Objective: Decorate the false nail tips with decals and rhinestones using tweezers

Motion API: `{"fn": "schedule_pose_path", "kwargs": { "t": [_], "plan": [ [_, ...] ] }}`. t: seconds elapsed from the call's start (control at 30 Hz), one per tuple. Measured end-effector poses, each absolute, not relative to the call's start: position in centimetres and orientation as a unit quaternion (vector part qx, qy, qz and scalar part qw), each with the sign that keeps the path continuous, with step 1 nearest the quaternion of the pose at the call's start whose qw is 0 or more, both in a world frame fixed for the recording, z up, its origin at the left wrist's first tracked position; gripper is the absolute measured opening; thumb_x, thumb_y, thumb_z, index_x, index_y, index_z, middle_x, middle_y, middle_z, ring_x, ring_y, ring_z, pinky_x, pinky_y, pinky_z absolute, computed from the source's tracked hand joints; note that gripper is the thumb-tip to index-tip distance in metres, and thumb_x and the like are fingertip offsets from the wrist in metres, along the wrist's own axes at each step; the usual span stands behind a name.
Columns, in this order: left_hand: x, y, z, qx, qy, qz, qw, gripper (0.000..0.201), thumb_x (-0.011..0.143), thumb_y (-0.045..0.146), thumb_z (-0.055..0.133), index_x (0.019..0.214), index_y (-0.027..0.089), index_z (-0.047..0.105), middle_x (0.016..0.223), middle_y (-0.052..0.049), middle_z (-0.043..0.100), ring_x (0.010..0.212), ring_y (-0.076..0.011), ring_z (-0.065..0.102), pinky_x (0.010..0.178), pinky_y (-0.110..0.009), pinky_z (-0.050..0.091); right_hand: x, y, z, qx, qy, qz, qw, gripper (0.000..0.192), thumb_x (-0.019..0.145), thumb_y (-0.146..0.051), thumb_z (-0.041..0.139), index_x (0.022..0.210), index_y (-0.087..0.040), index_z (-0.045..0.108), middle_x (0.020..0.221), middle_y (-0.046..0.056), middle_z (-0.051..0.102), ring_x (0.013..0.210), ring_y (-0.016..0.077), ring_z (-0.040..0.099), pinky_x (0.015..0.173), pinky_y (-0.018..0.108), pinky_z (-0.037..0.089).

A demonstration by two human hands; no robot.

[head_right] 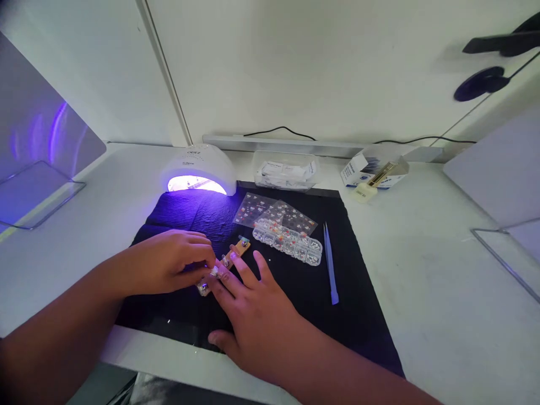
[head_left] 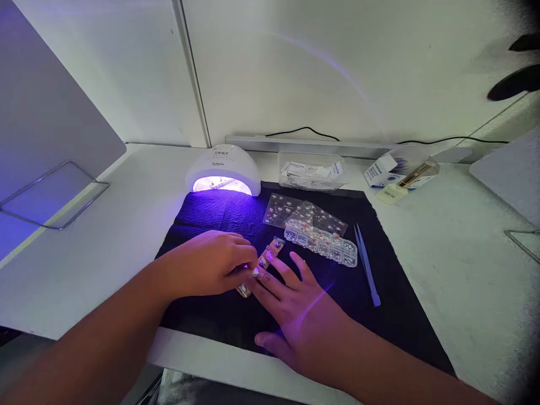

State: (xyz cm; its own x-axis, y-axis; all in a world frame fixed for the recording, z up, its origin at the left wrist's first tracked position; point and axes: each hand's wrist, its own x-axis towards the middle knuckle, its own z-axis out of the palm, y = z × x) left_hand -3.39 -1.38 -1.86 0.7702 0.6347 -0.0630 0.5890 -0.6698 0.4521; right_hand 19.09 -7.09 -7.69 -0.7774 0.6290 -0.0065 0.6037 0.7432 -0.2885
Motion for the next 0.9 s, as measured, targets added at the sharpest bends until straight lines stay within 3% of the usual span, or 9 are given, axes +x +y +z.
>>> {"fn": "schedule_pose_path", "kwargs": {
  "t": [0.2, 0.37, 0.9],
  "plan": [
    [-3.1, -1.8, -1.8, 0.919, 0.327, 0.042, 0.215, 0.013, 0.096, 0.024, 0.056, 0.088, 0.020, 0.065, 0.081, 0.001, 0.064, 0.075, -0.0136, 0.058, 0.068, -0.028, 0.040, 18.8, -7.4, -7.2, -0.346, -0.926, 0.143, 0.057, 0.072, 0.096, -0.059, 0.048, 0.155, -0.019, 0.038, 0.158, 0.011, 0.047, 0.144, 0.0417, 0.039, 0.114, 0.067, 0.024],
    [-2.3, -2.2, -2.0, 0.936, 0.309, 0.039, 0.164, 0.017, 0.098, 0.024, 0.053, 0.086, 0.019, 0.063, 0.079, 0.002, 0.061, 0.071, -0.0143, 0.055, 0.067, -0.030, 0.039, 18.4, -7.7, -7.0, -0.362, -0.921, 0.129, 0.064, 0.068, 0.094, -0.057, 0.054, 0.149, -0.017, 0.047, 0.147, 0.013, 0.060, 0.130, 0.0405, 0.052, 0.105, 0.063, 0.035],
    [-2.9, -2.0, -1.4, 0.919, 0.353, 0.021, 0.173, 0.020, 0.097, 0.024, 0.055, 0.079, 0.019, 0.061, 0.076, 0.002, 0.060, 0.069, -0.0138, 0.053, 0.063, -0.031, 0.035, 18.6, -7.7, -7.2, -0.350, -0.928, 0.117, 0.061, 0.070, 0.097, -0.057, 0.049, 0.153, -0.016, 0.042, 0.152, 0.013, 0.055, 0.127, 0.0396, 0.050, 0.104, 0.063, 0.033]
  ]
}}
